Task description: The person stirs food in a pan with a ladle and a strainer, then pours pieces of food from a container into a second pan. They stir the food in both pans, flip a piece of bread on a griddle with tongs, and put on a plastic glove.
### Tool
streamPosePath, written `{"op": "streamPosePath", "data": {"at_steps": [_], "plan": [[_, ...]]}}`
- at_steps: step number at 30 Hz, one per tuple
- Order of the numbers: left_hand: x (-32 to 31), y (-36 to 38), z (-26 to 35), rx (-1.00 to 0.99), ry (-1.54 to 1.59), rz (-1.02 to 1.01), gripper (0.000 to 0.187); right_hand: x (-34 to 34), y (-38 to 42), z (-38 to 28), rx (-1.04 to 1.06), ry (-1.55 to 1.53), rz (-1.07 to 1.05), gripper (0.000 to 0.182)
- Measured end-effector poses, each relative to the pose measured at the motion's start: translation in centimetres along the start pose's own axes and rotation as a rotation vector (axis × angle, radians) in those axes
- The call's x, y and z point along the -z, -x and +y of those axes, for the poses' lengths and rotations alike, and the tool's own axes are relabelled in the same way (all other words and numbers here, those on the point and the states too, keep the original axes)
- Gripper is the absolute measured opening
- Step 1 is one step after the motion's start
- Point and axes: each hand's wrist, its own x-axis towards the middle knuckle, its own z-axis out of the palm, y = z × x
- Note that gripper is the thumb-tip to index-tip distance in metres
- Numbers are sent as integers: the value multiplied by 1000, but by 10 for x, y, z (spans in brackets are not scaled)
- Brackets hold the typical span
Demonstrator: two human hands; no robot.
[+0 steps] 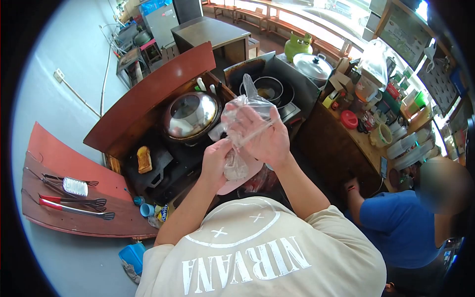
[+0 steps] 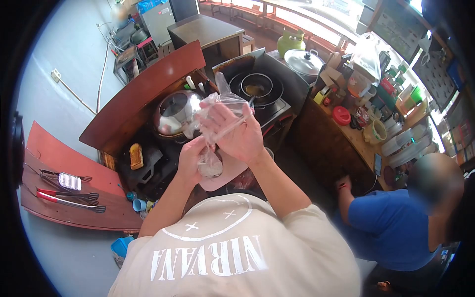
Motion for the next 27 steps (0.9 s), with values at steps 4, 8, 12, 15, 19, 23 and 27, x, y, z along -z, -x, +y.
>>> {"op": "streamPosePath", "data": {"at_steps": [4, 8, 12, 15, 19, 23, 27], "plan": [[-22, 3, -5, -584, -541, 355, 15, -2, -1, -20, 151, 56, 21, 59], [-63, 0, 9, -1089, -1260, 251, 20, 8, 3, -27, 166, 159, 6, 62], [-72, -24, -1, -1057, -1329, 280, 12, 24, 9, -30, 115, 76, 196, 49], [-84, -28, -4, -1088, -1319, 291, 10, 53, 18, -28, 87, 537, 467, 28], [-98, -34, -12, -1102, -1325, 248, 10, 30, 33, -41, 158, 1882, 381, 13], [-115, -36, -9, -1047, -1449, 137, 10, 57, 30, -48, 550, 2356, 132, 14], [-119, -37, -20, -1166, -1377, -19, 12, 42, 35, -67, 504, 2268, 159, 19]]}}
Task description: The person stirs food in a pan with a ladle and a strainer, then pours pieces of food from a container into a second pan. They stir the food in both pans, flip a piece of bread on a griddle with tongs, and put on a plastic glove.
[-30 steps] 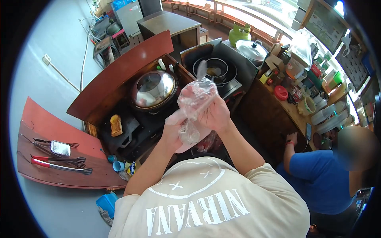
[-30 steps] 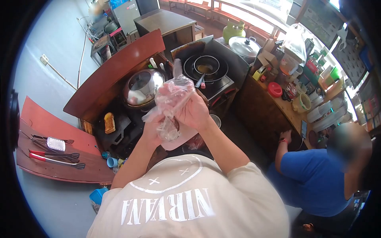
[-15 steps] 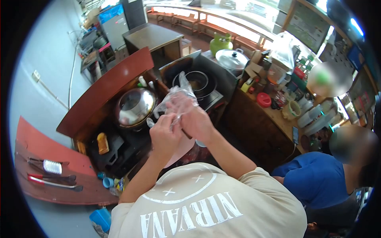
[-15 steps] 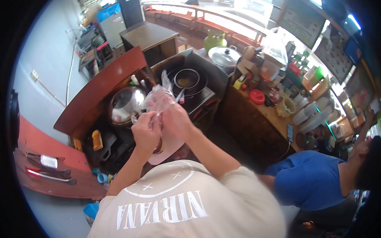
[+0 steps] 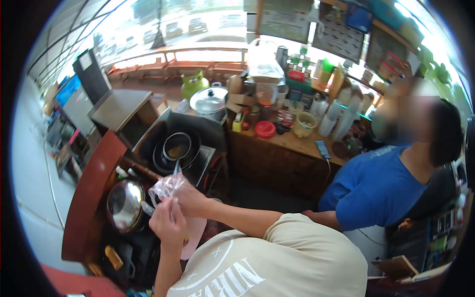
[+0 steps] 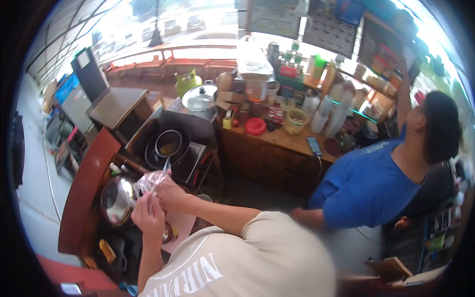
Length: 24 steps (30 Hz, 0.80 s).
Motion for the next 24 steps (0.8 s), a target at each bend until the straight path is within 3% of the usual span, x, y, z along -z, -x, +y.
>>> {"op": "streamPosePath", "data": {"at_steps": [1, 3, 4, 6, 7, 8, 10, 11, 15, 16, 18, 22, 24], "plan": [[-2, 4, 2, -48, 26, 97, 13, -8, 2, 12, -13, 23, 18, 19], [-5, 9, 2, -70, 79, 196, 14, -18, 0, 24, -569, -1047, -51, 19], [-8, 7, 3, -78, 89, 193, 14, -15, -2, 23, -570, -1041, -39, 19], [-13, 6, 4, 185, 42, 77, 14, -13, -4, 15, -619, -1470, 31, 25], [-16, 7, 3, 180, 51, 68, 14, -11, -4, 15, -640, -1536, -22, 35], [-20, 8, -2, 218, 51, 52, 14, -10, -4, 12, -644, -1530, -5, 35], [-28, 8, -9, 246, 61, 25, 13, 0, -10, -3, -560, -1630, 86, 52], [-31, 7, -12, 241, 64, 14, 12, 2, -10, 1, -542, -1787, -43, 64], [-29, -1, -18, 133, 128, -126, 10, -7, -12, 26, -625, -2105, -41, 64], [-30, -3, -18, 142, 121, -136, 10, 5, -18, 17, -632, -2118, -38, 64], [-30, -6, -22, -78, 198, -244, 9, 25, -28, 2, -735, -1640, 89, 66], [-23, -29, -14, -70, 181, -222, 6, 29, -39, 7, -444, -2002, 190, 82], [-20, -38, -12, -95, 172, -248, 8, 19, -43, 18, -373, -2400, -36, 84]]}}
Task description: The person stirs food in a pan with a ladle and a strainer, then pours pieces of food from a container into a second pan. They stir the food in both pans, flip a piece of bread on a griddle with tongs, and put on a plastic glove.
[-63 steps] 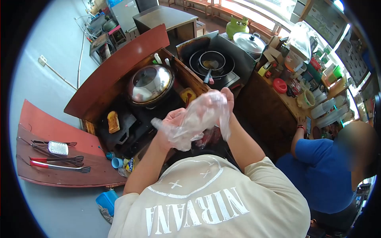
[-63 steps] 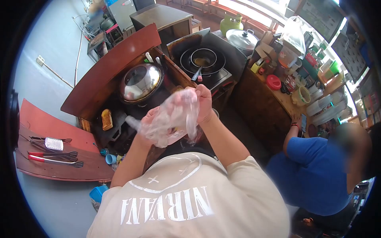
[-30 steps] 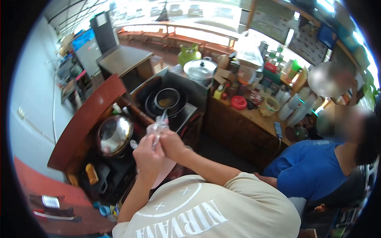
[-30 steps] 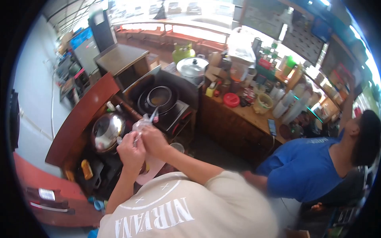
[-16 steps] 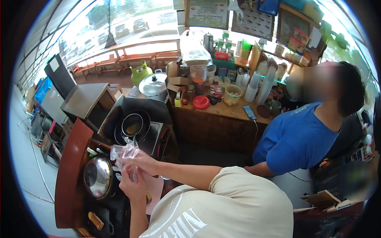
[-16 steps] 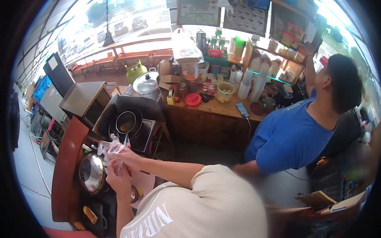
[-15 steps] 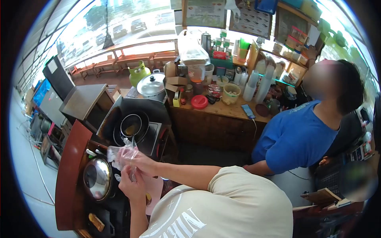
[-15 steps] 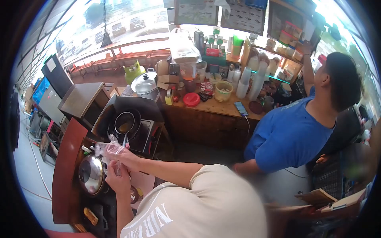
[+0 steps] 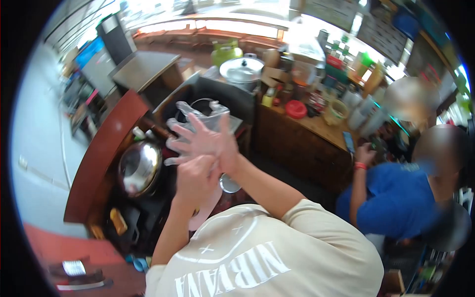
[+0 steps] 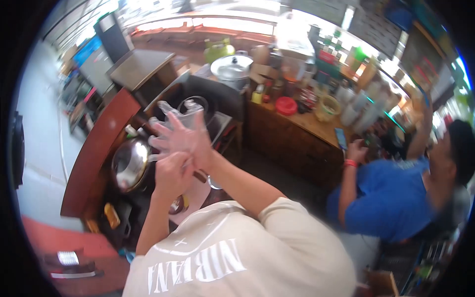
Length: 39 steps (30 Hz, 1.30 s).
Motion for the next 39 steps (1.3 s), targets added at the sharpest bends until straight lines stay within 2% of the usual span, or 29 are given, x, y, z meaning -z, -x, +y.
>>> {"op": "streamPosePath", "data": {"at_steps": [2, 4, 5, 7, 8, 10, 12, 13, 14, 15, 16, 18, 19, 20, 21, 22, 24, 25, 26, 28, 29, 30, 32, 34, 35, 37, 38, 39], "plan": [[6, -2, 2, -45, -63, -40, 11, 1, -6, 0, -10, 46, -2, 84], [10, -1, 1, -56, -85, -39, 13, 0, -18, 1, 27, -12, 38, 70], [11, 0, 2, -101, -74, -56, 14, 2, -22, 2, 0, -24, 38, 70], [7, 6, 2, -75, -100, -55, 14, 7, -28, -3, 93, 213, 446, 73], [7, 9, 1, -71, -113, -66, 14, 41, -29, -16, -83, -72, -122, 80], [16, 13, -3, -46, -39, -39, 12, 17, -26, -18, -133, 8, 48, 84], [26, 20, -7, -15, 31, -11, 11, 9, -30, -24, -154, 84, -14, 87], [31, 24, -11, 235, 195, 67, 10, 14, -30, -32, -158, 99, -6, 88], [36, 27, -14, 482, 358, 151, 9, 19, -30, -40, -153, 191, 178, 79], [38, 28, -19, 609, 454, 327, 10, 5, -32, -28, -84, 619, 432, 70], [38, 30, -31, 613, 587, 534, 14, -10, -33, -14, -3, 1053, 672, 62], [48, 35, -45, 747, 608, 604, 22, -2, -30, -4, -120, 1181, 479, 43], [53, 37, -44, 754, 588, 632, 22, -4, -26, 13, -211, 1242, 432, 42], [51, 35, -40, 760, 745, 661, 23, -8, -19, 26, -288, 1305, 399, 42], [50, 35, -37, 762, 904, 686, 24, -18, -20, 36, -265, 1408, 478, 44], [49, 36, -35, 764, 898, 694, 24, -18, -21, 38, -271, 1406, 471, 44], [47, 41, -32, 680, 761, 639, 25, -17, -23, 40, 2, 2044, 418, 45], [50, 46, -29, 741, 704, 579, 25, -18, -24, 41, 52, 2046, 412, 35], [51, 50, -32, 743, 699, 582, 25, -22, -25, 41, 51, 2042, 407, 35], [48, 59, -41, 501, 443, 541, 30, -40, -31, 39, -153, 2127, 620, 23], [50, 65, -44, 502, 441, 541, 30, -35, -31, 35, -115, 2232, 615, 22], [52, 70, -46, 511, 373, 526, 30, -39, -33, 31, -117, 2231, 614, 22], [55, 77, -47, 522, 304, 513, 30, -49, -38, 26, -383, 2411, 694, 26], [57, 81, -42, 757, 226, 451, 23, -41, -37, 20, -379, 2516, 675, 30], [59, 83, -37, 761, 225, 454, 23, -38, -38, 17, -365, 2585, 683, 31], [70, 78, -17, 303, -333, 608, 22, -35, -39, 16, -345, 2694, 652, 34], [71, 76, -15, 305, -337, 611, 22, -36, -39, 19, -345, 2694, 646, 34], [69, 75, -13, 181, -273, 422, 25, -46, -38, 28, -337, 2686, 615, 34]]}}
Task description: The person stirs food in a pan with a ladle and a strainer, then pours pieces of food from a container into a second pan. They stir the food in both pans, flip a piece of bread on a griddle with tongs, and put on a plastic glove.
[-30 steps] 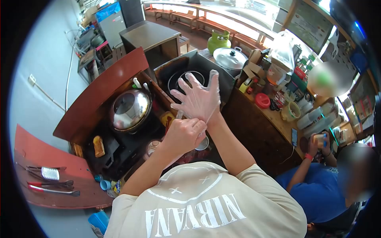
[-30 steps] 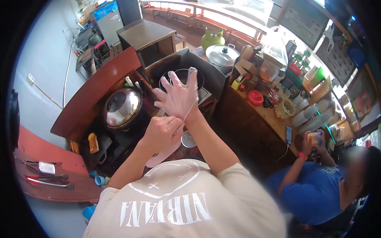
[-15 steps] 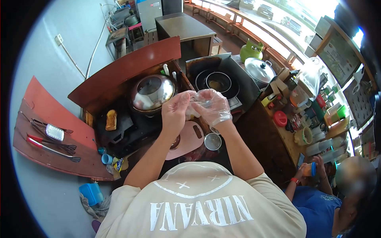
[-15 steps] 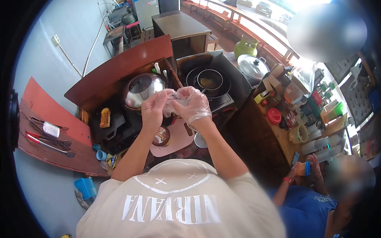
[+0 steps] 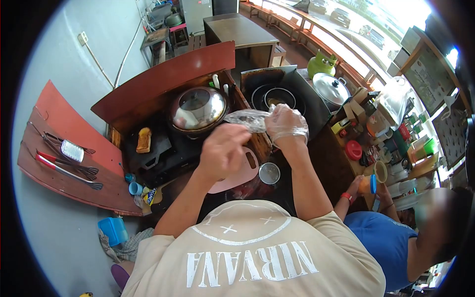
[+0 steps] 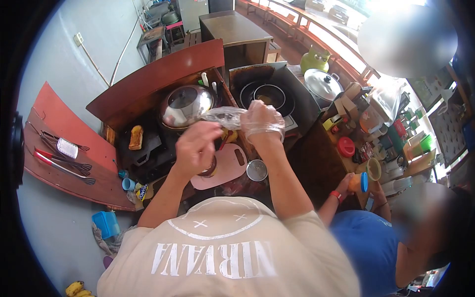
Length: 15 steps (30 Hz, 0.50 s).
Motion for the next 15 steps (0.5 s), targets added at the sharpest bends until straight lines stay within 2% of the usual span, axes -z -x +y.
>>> {"op": "streamPosePath", "data": {"at_steps": [1, 3, 5, 6, 7, 8, 9, 10, 11, 12, 13, 15], "plan": [[-2, 1, 3, -128, 75, -176, 28, 1, 5, -8, 24, -11, -6, 35], [-14, 5, 0, -102, -19, -188, 32, -15, 6, -14, 50, -64, -24, 31], [-18, 8, -7, 276, -58, -374, 34, -15, 13, -23, 122, -159, -34, 26], [-17, 6, -8, 277, -63, -368, 34, -16, 16, -24, 232, -169, -14, 23], [-17, 4, -8, 468, 53, -321, 31, -20, 19, -25, 236, -170, -12, 23], [-16, 3, -9, 657, 171, -274, 28, -29, 21, -25, 355, -291, 84, 21], [-23, 10, -18, 656, 169, -275, 28, -39, 22, -26, 472, -412, 180, 24], [-36, 26, -34, 774, 412, -119, 23, -51, 22, -28, 652, -447, 373, 26], [-42, 34, -43, 883, 656, 43, 19, -51, 24, -33, 651, -448, 375, 26], [-38, 35, -42, 929, 892, 130, 21, -49, 28, -37, 695, -472, 559, 28], [-38, 39, -48, 929, 890, 127, 21, -49, 32, -41, 735, -495, 744, 30], [-36, 43, -54, 987, 1284, 203, 34, -61, 37, -40, 709, -495, 785, 35]]}}
